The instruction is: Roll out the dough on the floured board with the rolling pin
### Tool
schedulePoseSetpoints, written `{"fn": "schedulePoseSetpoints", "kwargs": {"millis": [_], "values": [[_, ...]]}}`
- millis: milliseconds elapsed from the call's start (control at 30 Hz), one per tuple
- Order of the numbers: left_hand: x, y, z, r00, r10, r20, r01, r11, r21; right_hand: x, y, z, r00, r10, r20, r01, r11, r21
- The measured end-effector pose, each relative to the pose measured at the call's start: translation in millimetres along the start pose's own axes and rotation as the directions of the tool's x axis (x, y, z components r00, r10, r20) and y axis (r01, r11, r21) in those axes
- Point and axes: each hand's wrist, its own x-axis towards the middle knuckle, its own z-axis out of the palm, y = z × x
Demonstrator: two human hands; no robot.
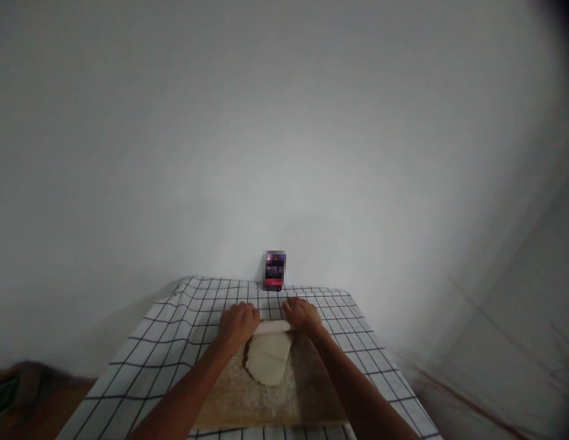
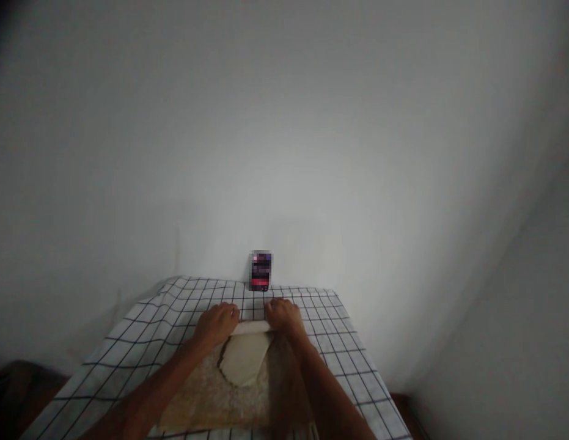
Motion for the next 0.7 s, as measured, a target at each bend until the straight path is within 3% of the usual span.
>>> {"fn": "schedulePoseSetpoints", "kwargs": {"millis": [167,300,533,700], "values": [[-21.1,4.7,-2.2,0.988,0.155,-0.013,-0.155,0.987,0.052,-33.0,-4.9,-10.0,0.999,0.015,-0.033,-0.017,0.999,-0.05],[-46.1,10.1,2.5,0.959,0.227,-0.169,-0.218,0.974,0.068,-69.7,-5.9,-9.1,0.997,-0.009,-0.079,0.004,0.998,-0.059],[-103.8,31.8,2.7,0.957,0.096,-0.274,-0.127,0.987,-0.101,-127.1,4.3,4.9,0.979,-0.092,-0.18,0.104,0.993,0.06],[-109.4,38.4,-5.3,0.968,0.039,-0.249,-0.066,0.993,-0.098,-107.4,6.0,0.2,0.973,-0.145,-0.178,0.157,0.986,0.058]]}}
